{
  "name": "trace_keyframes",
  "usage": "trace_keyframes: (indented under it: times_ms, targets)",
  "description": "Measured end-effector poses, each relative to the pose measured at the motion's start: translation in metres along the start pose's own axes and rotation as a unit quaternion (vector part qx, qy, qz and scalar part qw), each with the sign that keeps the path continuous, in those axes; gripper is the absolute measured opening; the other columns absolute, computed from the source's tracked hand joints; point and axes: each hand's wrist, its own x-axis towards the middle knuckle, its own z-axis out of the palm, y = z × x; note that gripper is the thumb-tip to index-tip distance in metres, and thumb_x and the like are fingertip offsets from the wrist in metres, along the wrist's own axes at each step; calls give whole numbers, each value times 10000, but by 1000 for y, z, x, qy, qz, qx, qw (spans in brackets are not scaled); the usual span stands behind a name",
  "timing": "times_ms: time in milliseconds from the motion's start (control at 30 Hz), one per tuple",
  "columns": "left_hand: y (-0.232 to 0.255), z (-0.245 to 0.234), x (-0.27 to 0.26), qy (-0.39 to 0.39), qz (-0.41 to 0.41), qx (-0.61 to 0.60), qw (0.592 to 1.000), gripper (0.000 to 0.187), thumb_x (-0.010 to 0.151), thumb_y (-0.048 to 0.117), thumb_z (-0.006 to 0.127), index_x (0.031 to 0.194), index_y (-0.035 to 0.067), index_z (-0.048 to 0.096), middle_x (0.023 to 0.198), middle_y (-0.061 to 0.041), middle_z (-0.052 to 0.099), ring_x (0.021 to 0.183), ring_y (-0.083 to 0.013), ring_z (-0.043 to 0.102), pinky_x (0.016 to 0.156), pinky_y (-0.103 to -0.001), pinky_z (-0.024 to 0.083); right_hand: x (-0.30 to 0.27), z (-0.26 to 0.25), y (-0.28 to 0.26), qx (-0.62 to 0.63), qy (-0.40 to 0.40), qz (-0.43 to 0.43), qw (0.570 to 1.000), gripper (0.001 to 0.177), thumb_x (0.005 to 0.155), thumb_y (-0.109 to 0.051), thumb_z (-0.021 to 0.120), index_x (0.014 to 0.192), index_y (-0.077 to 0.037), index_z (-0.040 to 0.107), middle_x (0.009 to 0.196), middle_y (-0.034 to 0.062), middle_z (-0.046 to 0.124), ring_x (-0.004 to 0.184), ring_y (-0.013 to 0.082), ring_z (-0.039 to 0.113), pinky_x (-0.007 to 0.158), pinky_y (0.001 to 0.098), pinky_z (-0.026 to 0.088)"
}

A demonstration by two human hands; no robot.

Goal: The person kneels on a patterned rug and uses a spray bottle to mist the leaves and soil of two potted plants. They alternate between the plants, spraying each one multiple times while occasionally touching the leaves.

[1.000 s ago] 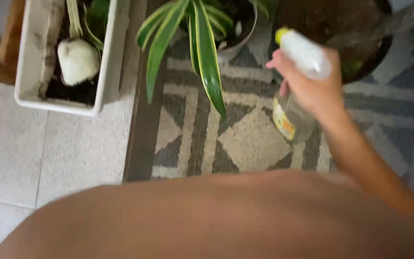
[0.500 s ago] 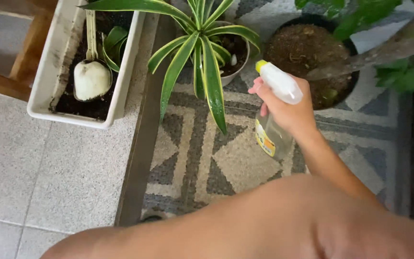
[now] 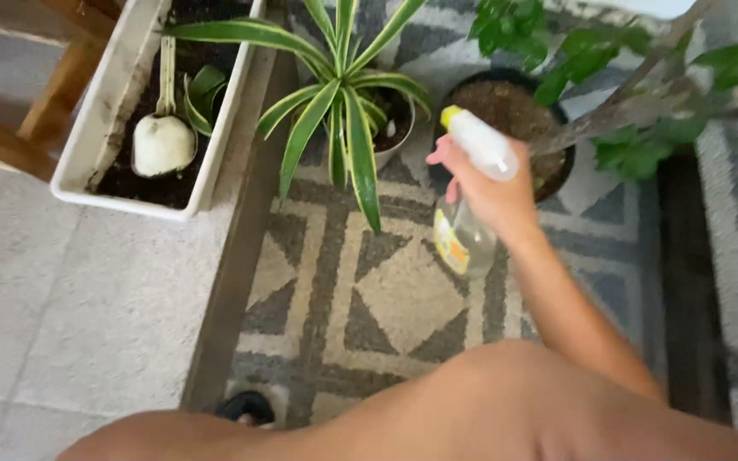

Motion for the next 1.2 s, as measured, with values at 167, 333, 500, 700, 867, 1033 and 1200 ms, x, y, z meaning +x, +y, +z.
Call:
trace_keyframes:
  times_ms: [167,333,500,700,867,1033,1200]
  targets:
    - [18,-21,0,19,1,152,988,353,1017,35,504,1357,57,595,1359,-192,706,1305,-298,711,1194,-407,561,-2,17,-4,-5,-1,5,1000,120,917,-89,738,986,9,734,807,144,755,412,187,638,406,280,485]
    - [54,-95,7,82,49,186,978,289,1028,123,598,1310,73,641,1268,-150,780,1144,-248,813,1007,-299,719,3,22,-2,19,24,56,998,166,914,-133,721,973,21,737,811,86,742,428,142,574,411,268,477]
    - [-48,-248,9,451,-52,515,727,233,886,396,838,1105,348,774,886,165,765,714,4,693,631,-172,549,-9,31,-11,-65,66,123,988,270,902,-269,703,645,-189,726,447,32,610,369,92,543,473,198,397]
    - [-40,-230,16,414,-197,531,713,407,902,426,768,1184,133,750,1001,-67,765,919,-236,745,795,-429,577,-12,27,-12,-69,74,95,990,207,875,-235,744,684,-155,732,463,37,640,425,99,650,525,179,485]
    - [-46,-248,13,419,-188,584,670,378,944,398,747,1186,107,739,1006,-74,765,996,-284,743,846,-457,580,-18,24,1,-136,73,149,977,249,844,-293,750,672,-117,711,484,45,642,416,128,654,501,221,498]
    - [-48,-244,15,433,-193,571,670,385,933,392,707,1198,115,746,1038,-85,786,1042,-359,735,885,-510,572,-32,27,-9,-149,63,132,978,184,860,-274,728,767,-120,767,504,92,649,481,177,684,551,241,513]
    - [-40,-241,22,408,-143,547,717,298,961,293,649,1146,86,758,895,-130,792,844,-343,778,719,-446,631,-29,32,-24,-171,67,158,970,325,892,-272,702,626,-87,713,496,92,650,428,164,652,494,256,477]
